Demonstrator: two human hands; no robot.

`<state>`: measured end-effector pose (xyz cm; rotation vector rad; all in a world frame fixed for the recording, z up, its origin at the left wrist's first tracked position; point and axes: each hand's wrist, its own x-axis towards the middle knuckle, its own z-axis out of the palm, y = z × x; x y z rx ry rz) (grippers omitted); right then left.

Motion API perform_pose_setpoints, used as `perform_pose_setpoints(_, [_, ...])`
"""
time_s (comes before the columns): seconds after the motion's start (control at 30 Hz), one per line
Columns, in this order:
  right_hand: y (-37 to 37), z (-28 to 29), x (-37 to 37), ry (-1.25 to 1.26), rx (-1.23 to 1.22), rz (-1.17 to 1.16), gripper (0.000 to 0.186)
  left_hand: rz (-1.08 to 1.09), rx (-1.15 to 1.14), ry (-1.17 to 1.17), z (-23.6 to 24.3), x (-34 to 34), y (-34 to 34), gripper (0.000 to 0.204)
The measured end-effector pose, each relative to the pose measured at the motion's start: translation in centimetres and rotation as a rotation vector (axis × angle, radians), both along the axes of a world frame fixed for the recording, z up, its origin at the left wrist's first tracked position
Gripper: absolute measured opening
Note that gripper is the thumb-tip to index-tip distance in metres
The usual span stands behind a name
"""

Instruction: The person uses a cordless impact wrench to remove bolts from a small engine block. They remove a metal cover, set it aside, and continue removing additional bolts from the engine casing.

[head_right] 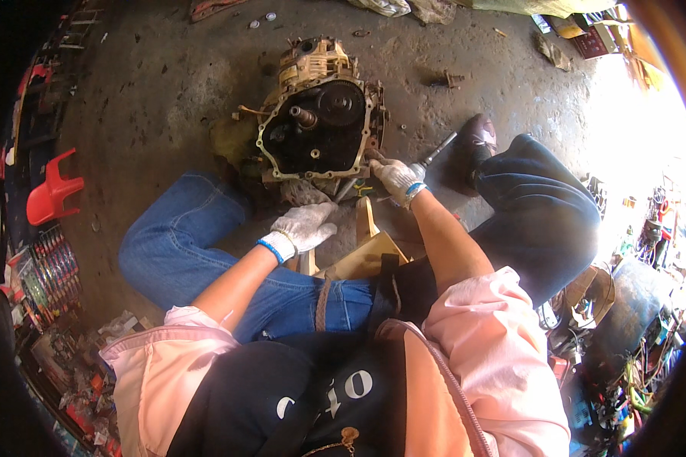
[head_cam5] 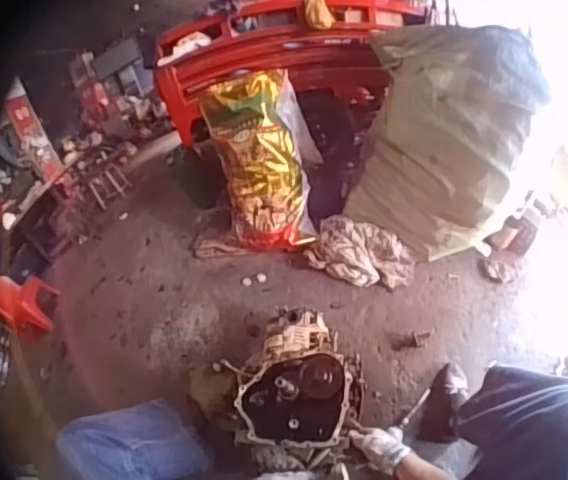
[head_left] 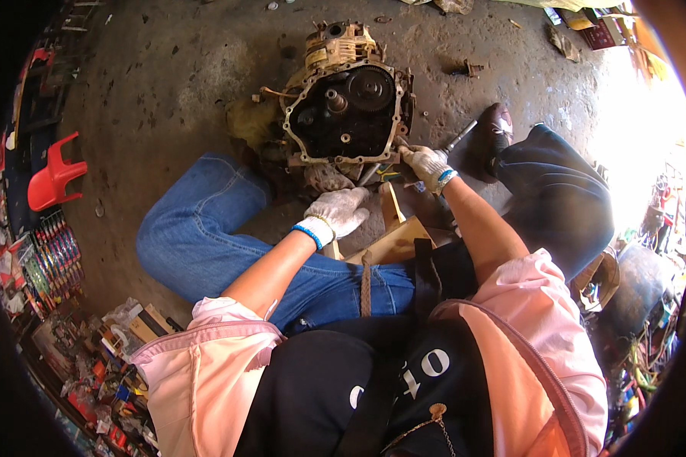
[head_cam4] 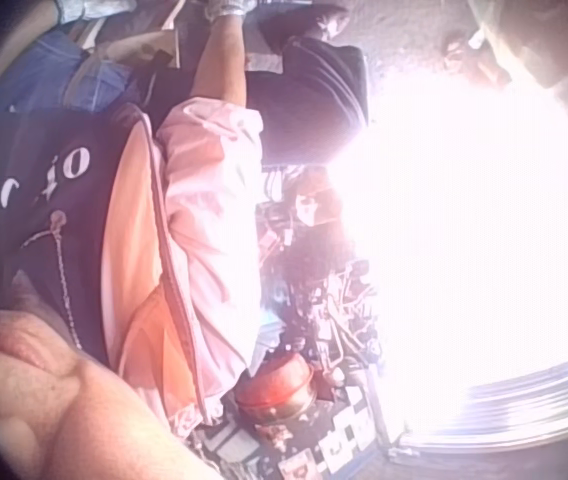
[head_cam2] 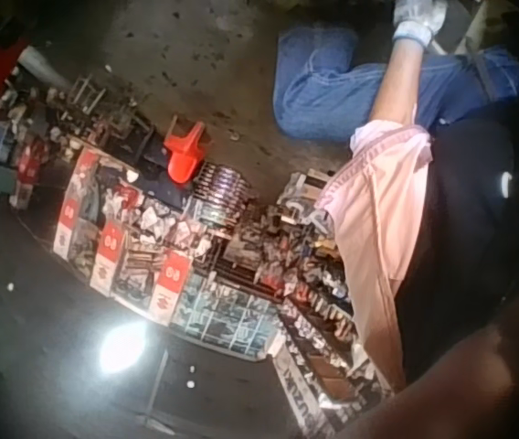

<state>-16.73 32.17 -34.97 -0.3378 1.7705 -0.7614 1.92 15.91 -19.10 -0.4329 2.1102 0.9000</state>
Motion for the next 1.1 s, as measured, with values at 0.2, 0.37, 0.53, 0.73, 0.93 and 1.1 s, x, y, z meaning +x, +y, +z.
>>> perform_pose_setpoints(0.2, [-0.8,3.9,-0.5,0.011,0.126,-0.008,0.054,-0.008,-0.004,-0.008,-0.5,0.1,0.1,0.057])
perform_pose_setpoints(0.37, [-1.7,6.0,-0.4,0.181,0.171,0.111,0.056,-0.017,-0.025,-0.035,-0.3,0.0,-0.1,0.058])
perform_pose_setpoints(0.53, [-2.0,6.1,-0.3,0.289,0.201,0.198,0.056,-0.008,-0.041,-0.016,-0.3,0.3,-0.3,0.058])
perform_pose_setpoints(0.73, [-2.3,6.5,-0.1,0.085,0.231,0.067,0.053,-0.011,-0.077,0.089,-1.0,1.0,-0.2,0.052])
perform_pose_setpoints(0.93, [-2.2,6.1,0.1,0.116,0.199,0.066,0.052,-0.010,-0.071,0.068,-0.8,0.9,-0.4,0.052])
perform_pose_setpoints(1.1, [-2.1,6.0,0.1,0.147,0.176,0.085,0.052,-0.014,-0.072,0.036,-0.2,0.5,-0.4,0.052])
